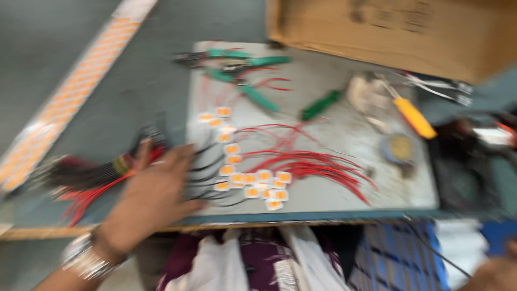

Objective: The person solders red and black wires to small square LED modules on a workbench. They use a soldering iron and solder wire, then apply flux to wire ends and continue soldering additional LEDs.

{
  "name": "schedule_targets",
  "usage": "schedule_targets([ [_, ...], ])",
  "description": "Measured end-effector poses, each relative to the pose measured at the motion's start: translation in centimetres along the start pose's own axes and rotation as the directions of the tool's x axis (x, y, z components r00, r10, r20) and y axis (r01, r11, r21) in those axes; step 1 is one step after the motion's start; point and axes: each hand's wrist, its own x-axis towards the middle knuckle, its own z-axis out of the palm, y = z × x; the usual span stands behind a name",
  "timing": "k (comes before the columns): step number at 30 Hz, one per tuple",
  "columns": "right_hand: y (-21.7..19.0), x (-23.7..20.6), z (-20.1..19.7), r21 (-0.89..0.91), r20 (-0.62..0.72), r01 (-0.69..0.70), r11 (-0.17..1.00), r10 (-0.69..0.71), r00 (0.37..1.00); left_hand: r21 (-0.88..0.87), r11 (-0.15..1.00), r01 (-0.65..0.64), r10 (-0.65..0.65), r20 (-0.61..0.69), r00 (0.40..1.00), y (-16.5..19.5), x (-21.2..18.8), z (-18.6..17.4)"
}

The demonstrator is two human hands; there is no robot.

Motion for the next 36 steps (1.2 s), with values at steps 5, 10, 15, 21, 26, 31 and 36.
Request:
schedule_targets([
  [5,-4.1,1.0,0.8,-0.019,-0.1,0.327,0.945,-0.327,0.94,0.141,0.989,-0.032,0.041,-0.06,0.997,-2.4,2.1,3.0],
  [10,-5.6,1.9,1.1,0.015,-0.199,0.454,0.891,-0.442,0.875,0.276,0.959,0.063,-0.048,-0.061,0.997,-4.2,3.9,5.7],
  [15,-4.6,4.8,0.8,-0.085,-0.154,0.485,0.871,-0.492,0.857,0.366,0.93,-0.032,0.005,0.073,0.997,-3.6,4.5,4.4],
  [21,-1.9,7.6,2.5,-0.109,-0.032,0.227,0.968,-0.232,0.972,0.332,0.922,-0.198,0.116,0.251,0.961,0.4,6.2,-0.4],
  [26,-0.1,6.2,2.6,-0.046,-0.044,-0.299,0.953,0.298,0.954,0.221,0.961,-0.168,0.093,0.316,0.944,1.3,7.1,-2.7],
  [31,0.4,2.1,3.6,0.069,0.0,-0.361,0.93,0.362,0.932,-0.096,0.991,-0.089,0.104,0.166,0.981,-0.5,5.9,-3.5],
  [36,-2.3,-2.5,7.9,0.318,0.187,-0.205,0.926,0.151,0.971,-0.402,0.9,-0.171,0.26,0.179,0.949,-2.2,6.0,-3.1],
])
